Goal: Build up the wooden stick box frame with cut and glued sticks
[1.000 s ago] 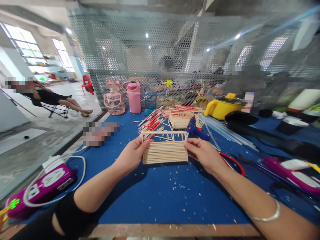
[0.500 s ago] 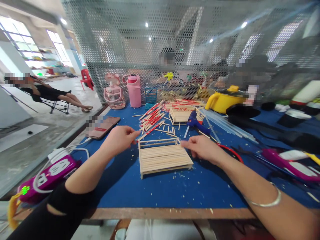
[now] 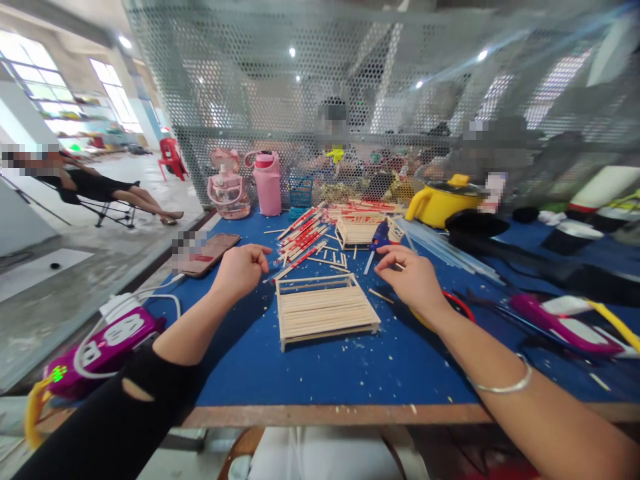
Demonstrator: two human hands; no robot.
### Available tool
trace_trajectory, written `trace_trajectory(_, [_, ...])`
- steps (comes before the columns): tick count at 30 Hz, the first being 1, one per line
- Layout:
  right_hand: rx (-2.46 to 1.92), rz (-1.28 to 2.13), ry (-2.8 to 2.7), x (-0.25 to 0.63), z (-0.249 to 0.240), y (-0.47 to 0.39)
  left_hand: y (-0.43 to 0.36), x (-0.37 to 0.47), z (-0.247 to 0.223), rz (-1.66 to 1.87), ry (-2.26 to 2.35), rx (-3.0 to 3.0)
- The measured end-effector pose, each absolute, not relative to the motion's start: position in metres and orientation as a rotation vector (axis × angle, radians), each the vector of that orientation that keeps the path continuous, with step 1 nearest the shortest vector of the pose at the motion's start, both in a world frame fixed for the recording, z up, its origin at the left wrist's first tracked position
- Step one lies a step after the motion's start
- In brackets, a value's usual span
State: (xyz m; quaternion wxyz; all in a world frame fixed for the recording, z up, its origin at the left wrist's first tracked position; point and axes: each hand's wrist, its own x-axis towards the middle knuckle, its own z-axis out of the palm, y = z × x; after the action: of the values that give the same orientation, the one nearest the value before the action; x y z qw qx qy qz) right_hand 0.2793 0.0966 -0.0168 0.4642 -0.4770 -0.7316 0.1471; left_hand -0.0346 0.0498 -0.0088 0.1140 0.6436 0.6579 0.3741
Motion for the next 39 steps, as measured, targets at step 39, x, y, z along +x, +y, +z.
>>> trace_trajectory(39, [-1.112, 0.314, -1.846, 0.271, -0.018, 0.086, 0.063, -0.031, -0.015, 1.079, 2.116, 2.089])
